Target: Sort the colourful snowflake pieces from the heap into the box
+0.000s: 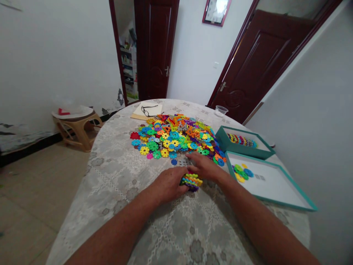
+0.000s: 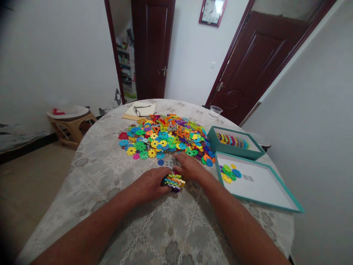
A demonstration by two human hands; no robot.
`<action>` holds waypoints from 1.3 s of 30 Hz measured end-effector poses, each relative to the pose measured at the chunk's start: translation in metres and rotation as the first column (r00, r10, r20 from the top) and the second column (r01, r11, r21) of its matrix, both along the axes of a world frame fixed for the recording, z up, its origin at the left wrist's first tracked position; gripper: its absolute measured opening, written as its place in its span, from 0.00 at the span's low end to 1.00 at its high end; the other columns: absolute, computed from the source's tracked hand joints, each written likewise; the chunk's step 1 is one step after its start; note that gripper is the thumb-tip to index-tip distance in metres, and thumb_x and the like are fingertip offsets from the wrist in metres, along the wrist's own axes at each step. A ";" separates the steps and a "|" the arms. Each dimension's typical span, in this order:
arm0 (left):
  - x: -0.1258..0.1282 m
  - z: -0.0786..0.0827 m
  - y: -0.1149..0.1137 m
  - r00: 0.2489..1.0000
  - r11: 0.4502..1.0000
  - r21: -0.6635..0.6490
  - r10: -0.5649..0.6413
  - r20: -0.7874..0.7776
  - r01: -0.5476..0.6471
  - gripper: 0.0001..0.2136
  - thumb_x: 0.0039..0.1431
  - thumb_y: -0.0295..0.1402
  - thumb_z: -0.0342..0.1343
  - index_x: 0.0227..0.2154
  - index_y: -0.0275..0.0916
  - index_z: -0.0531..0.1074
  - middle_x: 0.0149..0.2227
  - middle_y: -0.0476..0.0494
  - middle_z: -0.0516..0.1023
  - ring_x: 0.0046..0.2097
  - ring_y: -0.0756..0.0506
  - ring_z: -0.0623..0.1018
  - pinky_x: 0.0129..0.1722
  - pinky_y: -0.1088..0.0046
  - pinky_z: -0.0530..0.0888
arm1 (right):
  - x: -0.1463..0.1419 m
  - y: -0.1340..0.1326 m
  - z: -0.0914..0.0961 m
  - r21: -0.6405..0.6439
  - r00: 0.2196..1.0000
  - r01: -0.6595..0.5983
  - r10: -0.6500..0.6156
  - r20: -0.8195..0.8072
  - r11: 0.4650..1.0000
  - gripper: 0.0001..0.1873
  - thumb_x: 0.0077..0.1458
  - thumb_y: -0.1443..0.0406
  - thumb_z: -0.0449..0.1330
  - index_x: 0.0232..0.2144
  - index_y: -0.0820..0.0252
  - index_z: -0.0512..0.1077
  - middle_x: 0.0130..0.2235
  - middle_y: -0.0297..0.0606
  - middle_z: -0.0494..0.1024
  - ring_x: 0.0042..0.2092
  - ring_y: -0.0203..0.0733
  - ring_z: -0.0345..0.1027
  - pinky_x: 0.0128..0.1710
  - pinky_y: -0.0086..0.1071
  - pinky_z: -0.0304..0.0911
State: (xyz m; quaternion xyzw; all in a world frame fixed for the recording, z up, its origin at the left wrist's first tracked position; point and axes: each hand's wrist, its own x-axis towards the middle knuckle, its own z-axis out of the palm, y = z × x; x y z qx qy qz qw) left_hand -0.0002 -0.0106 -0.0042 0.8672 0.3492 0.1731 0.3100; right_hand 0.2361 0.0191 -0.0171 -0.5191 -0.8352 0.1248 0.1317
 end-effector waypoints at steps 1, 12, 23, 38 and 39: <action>0.000 -0.001 0.000 1.000 1.000 0.001 -0.001 0.005 0.001 0.12 0.57 0.34 0.62 0.45 0.45 0.76 0.44 0.44 0.82 0.44 0.40 0.78 0.43 0.66 0.70 | -0.001 0.002 0.001 -0.022 1.000 -0.006 0.006 0.012 1.000 0.28 0.62 0.62 0.63 0.62 0.61 0.69 0.56 0.51 0.75 0.57 0.51 0.69 0.59 0.43 0.63; 0.001 -0.006 0.000 1.000 0.998 0.062 -0.010 -0.017 0.011 0.08 0.59 0.36 0.62 0.41 0.44 0.74 0.43 0.44 0.81 0.43 0.41 0.78 0.41 0.67 0.69 | 0.004 -0.008 0.014 -0.208 0.925 0.132 -0.196 -0.326 0.969 0.09 0.60 0.61 0.63 0.41 0.57 0.70 0.33 0.29 0.73 0.32 0.36 0.64 0.33 0.29 0.57; 0.001 -0.020 0.005 0.998 0.996 0.061 0.060 -0.032 -0.058 0.24 0.57 0.36 0.64 0.56 0.42 0.69 0.53 0.39 0.79 0.52 0.38 0.78 0.52 0.63 0.72 | 0.003 -0.061 0.024 -0.192 0.895 0.049 -0.128 -0.426 0.980 0.08 0.67 0.59 0.58 0.38 0.57 0.72 0.34 0.33 0.74 0.36 0.39 0.67 0.36 0.31 0.60; 0.001 -0.008 -0.001 0.998 0.995 0.081 -0.052 -0.041 0.055 0.13 0.60 0.34 0.61 0.47 0.40 0.76 0.47 0.41 0.80 0.49 0.41 0.78 0.50 0.66 0.73 | 0.008 -0.096 0.029 -0.265 0.945 0.035 -0.119 -0.305 0.964 0.27 0.64 0.56 0.64 0.63 0.53 0.69 0.41 0.37 0.77 0.36 0.39 0.70 0.35 0.32 0.63; 0.001 -0.009 -0.001 0.998 0.996 0.075 -0.053 -0.026 0.055 0.15 0.59 0.34 0.62 0.49 0.40 0.76 0.48 0.41 0.80 0.50 0.41 0.78 0.52 0.65 0.73 | 0.007 -0.098 0.026 -0.277 0.939 0.056 -0.145 -0.312 0.959 0.29 0.62 0.57 0.65 0.64 0.53 0.68 0.42 0.37 0.77 0.36 0.39 0.70 0.35 0.32 0.64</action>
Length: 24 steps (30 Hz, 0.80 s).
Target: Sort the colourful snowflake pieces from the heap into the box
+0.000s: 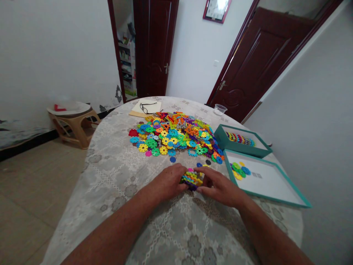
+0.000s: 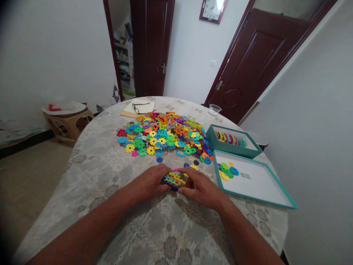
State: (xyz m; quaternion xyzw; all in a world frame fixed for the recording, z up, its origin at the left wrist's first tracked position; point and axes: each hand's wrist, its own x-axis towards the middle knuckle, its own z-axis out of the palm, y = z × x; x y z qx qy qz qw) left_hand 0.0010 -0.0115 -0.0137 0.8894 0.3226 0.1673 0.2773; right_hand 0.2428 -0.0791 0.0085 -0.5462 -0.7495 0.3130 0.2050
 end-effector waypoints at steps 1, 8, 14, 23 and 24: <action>0.001 -0.002 0.000 1.000 1.000 -0.007 0.002 0.017 -0.002 0.17 0.59 0.33 0.62 0.52 0.40 0.75 0.50 0.40 0.79 0.52 0.40 0.77 0.54 0.64 0.73 | -0.002 -0.001 -0.003 -0.005 1.000 0.021 -0.022 -0.017 1.000 0.30 0.62 0.58 0.66 0.64 0.53 0.67 0.44 0.38 0.77 0.36 0.39 0.70 0.35 0.32 0.64; 0.003 -0.019 0.003 0.994 0.999 -0.051 0.021 0.109 -0.015 0.36 0.56 0.33 0.63 0.68 0.41 0.61 0.67 0.35 0.70 0.66 0.37 0.71 0.67 0.57 0.66 | -0.016 -0.002 -0.004 0.019 0.999 0.040 -0.040 -0.026 0.999 0.35 0.60 0.62 0.63 0.68 0.58 0.63 0.50 0.43 0.78 0.42 0.43 0.73 0.43 0.36 0.68; 0.003 -0.013 -0.003 0.999 0.997 -0.076 0.016 0.039 -0.013 0.37 0.61 0.34 0.57 0.72 0.39 0.54 0.71 0.33 0.63 0.70 0.37 0.67 0.69 0.56 0.64 | -0.020 -0.005 -0.007 -0.051 0.996 0.073 -0.075 -0.045 0.996 0.38 0.60 0.62 0.63 0.70 0.59 0.60 0.36 0.35 0.78 0.35 0.41 0.70 0.35 0.33 0.64; 0.002 -0.003 -0.011 0.996 0.996 -0.088 -0.038 -0.082 0.031 0.41 0.63 0.31 0.50 0.75 0.35 0.38 0.75 0.30 0.54 0.73 0.40 0.60 0.71 0.59 0.60 | -0.043 -0.003 -0.016 0.125 0.993 0.116 -0.114 -0.023 0.985 0.35 0.57 0.70 0.60 0.67 0.56 0.65 0.53 0.42 0.80 0.49 0.47 0.74 0.51 0.37 0.66; 0.001 -0.003 -0.010 0.995 0.995 -0.087 -0.050 -0.084 0.043 0.41 0.63 0.30 0.50 0.75 0.35 0.38 0.75 0.31 0.54 0.74 0.40 0.60 0.71 0.59 0.60 | -0.043 -0.003 -0.015 0.137 0.994 0.110 -0.107 -0.027 0.984 0.35 0.56 0.71 0.60 0.66 0.55 0.65 0.55 0.42 0.79 0.51 0.47 0.73 0.53 0.37 0.65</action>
